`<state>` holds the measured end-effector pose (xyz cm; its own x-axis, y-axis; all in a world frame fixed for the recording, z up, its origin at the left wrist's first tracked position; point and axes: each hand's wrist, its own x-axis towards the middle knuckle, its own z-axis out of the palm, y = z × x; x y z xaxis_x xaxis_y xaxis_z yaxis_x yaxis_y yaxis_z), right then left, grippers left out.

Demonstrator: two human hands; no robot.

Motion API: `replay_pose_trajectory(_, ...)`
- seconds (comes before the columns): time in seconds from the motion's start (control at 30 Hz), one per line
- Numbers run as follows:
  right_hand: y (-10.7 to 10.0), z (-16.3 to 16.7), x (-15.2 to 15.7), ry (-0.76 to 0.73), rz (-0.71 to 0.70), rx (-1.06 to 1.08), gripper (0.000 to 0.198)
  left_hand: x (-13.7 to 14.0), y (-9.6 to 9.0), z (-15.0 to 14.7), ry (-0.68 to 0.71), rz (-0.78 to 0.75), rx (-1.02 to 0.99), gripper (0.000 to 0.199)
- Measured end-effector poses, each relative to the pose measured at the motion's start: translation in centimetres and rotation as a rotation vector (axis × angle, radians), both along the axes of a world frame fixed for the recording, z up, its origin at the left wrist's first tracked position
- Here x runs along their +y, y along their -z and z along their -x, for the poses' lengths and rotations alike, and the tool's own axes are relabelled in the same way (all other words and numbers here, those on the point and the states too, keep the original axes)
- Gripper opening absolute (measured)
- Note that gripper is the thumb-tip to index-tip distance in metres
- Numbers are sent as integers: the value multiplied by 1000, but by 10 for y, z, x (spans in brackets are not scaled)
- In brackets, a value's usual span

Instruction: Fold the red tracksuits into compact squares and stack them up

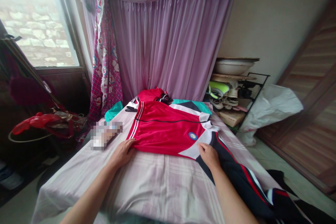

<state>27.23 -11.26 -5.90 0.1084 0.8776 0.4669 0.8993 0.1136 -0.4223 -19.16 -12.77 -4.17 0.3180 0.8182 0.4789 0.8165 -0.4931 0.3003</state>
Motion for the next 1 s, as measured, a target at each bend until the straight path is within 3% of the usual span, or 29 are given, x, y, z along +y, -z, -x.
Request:
replay_pose_trajectory(0.63,-16,9,-14,46,96,-55,35,1,-11,-3,-1,23,-10,34)
replay_pose_trajectory(0.77,-33,-3,-20,290,164,-142,41,1,-11,-3,-33,46,-3,40)
replay_pose_trajectory(0.87,-48,-24,-26,518,314,-199,43,2,-10,-3,-35,58,-8,40)
replay_pose_trajectory(1.0,-60,-48,-31,597,514,-139,37,2,-11,-3,-25,71,-23,35)
